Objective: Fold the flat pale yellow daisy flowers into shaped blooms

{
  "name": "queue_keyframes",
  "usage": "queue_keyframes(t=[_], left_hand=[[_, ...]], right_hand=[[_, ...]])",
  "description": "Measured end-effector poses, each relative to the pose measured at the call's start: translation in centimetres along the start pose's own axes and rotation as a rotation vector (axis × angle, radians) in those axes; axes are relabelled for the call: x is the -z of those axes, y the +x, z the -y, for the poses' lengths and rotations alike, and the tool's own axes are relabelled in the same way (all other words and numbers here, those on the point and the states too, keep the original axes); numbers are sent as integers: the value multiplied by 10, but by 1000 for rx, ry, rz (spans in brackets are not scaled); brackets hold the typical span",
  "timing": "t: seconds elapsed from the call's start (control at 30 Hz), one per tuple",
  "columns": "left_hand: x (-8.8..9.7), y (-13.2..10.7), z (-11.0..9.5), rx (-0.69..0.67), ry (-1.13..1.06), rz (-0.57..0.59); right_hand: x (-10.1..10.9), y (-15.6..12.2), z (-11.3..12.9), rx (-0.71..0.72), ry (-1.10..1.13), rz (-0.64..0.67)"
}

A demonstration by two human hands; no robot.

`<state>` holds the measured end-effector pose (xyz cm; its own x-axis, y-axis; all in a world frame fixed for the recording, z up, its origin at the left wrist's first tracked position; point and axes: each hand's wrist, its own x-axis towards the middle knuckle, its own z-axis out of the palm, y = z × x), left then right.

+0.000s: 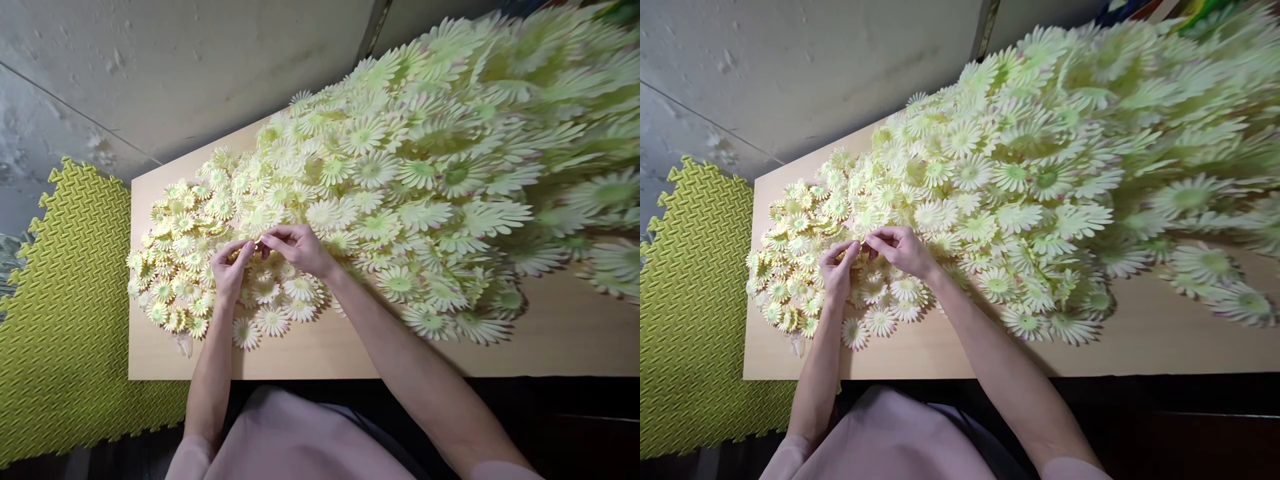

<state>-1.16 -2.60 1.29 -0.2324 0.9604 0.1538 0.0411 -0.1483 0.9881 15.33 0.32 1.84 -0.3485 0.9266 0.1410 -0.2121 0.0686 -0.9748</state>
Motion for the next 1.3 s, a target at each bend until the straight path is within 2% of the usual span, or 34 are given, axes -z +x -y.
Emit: queue_keyframes(t=[0.2,0.47,0.63,1.07,1.3], left_hand=[[-1,1,0,0,1,-25],[0,2,2,8,-32,-39],[2,3,5,70,-111,-31],[-1,2,0,44,-15,-16],[-1,1,0,42,-36,11]], right_hand=[[-2,0,-3,-69,50,27],[-3,1,-7,-72,32,-10],[-1,2,-11,-41,68,-26],[-1,1,-4,-19,57,5],[1,1,-9,-4,66,-5]])
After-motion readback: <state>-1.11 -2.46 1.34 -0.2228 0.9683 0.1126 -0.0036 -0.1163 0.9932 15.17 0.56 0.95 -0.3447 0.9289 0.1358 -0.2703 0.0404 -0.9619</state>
